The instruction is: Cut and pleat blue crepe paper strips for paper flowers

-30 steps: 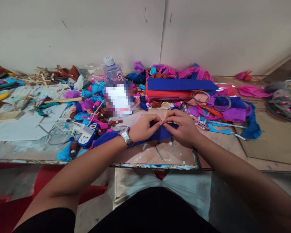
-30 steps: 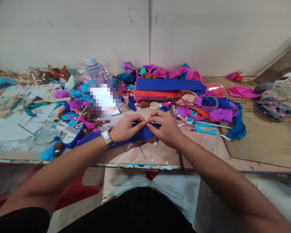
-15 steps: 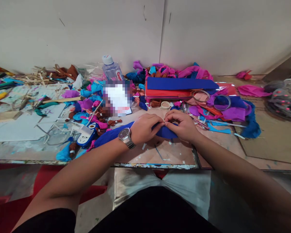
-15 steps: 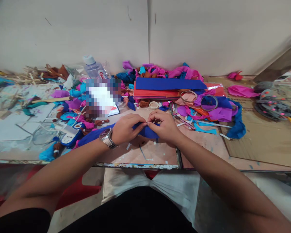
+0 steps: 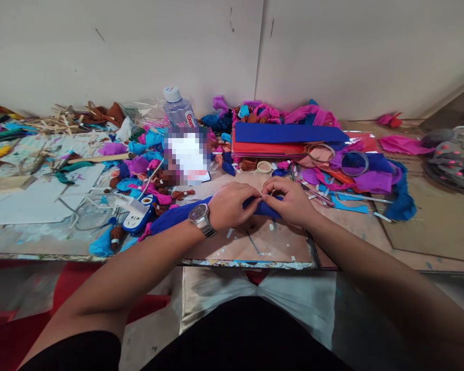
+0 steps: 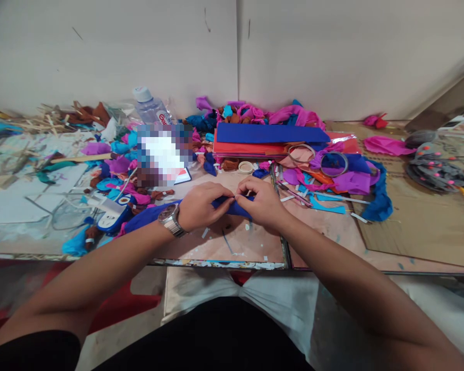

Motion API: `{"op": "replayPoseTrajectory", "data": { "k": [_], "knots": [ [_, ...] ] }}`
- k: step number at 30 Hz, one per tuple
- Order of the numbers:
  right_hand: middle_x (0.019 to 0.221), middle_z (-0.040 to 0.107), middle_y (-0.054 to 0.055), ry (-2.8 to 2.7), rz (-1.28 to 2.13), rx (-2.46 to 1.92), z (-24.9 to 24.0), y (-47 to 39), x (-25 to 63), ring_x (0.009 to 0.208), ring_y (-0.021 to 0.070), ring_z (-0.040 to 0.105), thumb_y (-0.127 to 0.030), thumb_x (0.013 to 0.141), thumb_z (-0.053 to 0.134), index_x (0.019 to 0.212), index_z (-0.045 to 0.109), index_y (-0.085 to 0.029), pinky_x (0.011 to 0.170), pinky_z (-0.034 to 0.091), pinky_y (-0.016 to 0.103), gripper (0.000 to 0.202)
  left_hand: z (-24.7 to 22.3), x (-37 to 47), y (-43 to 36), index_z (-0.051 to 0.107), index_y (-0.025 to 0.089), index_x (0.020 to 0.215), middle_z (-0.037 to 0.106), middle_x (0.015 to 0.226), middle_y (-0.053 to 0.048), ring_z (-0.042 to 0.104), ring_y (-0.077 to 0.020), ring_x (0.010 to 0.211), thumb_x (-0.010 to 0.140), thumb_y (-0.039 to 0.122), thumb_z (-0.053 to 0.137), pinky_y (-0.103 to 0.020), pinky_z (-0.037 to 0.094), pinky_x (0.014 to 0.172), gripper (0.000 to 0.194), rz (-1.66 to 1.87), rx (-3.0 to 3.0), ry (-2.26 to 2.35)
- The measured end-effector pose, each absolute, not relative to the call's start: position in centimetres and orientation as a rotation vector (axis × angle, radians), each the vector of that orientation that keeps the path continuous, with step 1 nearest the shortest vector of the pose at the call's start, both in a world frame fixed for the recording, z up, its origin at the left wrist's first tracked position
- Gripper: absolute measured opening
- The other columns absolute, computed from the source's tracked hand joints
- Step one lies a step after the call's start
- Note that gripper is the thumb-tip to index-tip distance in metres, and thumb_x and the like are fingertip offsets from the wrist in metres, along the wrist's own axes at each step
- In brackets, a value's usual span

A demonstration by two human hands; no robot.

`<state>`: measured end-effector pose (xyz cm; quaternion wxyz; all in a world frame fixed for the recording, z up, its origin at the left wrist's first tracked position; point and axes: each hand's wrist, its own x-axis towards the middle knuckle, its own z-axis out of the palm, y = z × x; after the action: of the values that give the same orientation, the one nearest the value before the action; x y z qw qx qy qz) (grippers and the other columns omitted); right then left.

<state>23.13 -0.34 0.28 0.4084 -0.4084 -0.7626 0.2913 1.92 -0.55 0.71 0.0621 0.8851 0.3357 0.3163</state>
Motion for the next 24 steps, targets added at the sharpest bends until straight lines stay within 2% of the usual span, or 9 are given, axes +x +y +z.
{"op": "replayPoseTrajectory", "data": {
  "k": [8, 13, 24],
  "knots": [
    [0.086, 0.070, 0.004, -1.980, 0.756, -1.014, -0.04, -0.06, 23.26, 0.084, 0.0194, 0.064, -0.018, 0.081, 0.064, 0.076, 0.067, -0.021, 0.081, 0.048, 0.034, 0.007, 0.40, 1.80, -0.41, 0.073, 0.020, 0.098, 0.077, 0.089, -0.005, 0.070, -0.0187, 0.081, 0.096, 0.027, 0.062, -0.033, 0.050, 0.080, 0.014, 0.858, 2.607, 1.019],
    [0.090, 0.073, 0.004, -1.963, 0.824, -1.111, -0.19, 0.11, 23.65, 0.085, 0.0201, 0.066, -0.024, 0.082, 0.066, 0.084, 0.073, -0.020, 0.081, 0.049, 0.034, 0.008, 0.67, 1.61, -0.24, 0.074, 0.020, 0.094, 0.077, 0.087, -0.004, 0.069, -0.0192, 0.079, 0.093, 0.030, 0.062, -0.034, 0.049, 0.079, 0.015, 0.839, 2.549, 1.073],
    [0.092, 0.070, 0.004, -2.039, 0.693, -0.992, -0.28, 0.05, 23.77, 0.085, 0.0191, 0.065, -0.018, 0.084, 0.067, 0.086, 0.072, -0.020, 0.079, 0.050, 0.033, 0.006, 1.11, 1.55, -0.18, 0.074, 0.018, 0.089, 0.076, 0.084, -0.003, 0.065, -0.0173, 0.074, 0.089, 0.029, 0.062, -0.031, 0.046, 0.072, 0.016, 0.778, 2.368, 1.116]
  ]
}}
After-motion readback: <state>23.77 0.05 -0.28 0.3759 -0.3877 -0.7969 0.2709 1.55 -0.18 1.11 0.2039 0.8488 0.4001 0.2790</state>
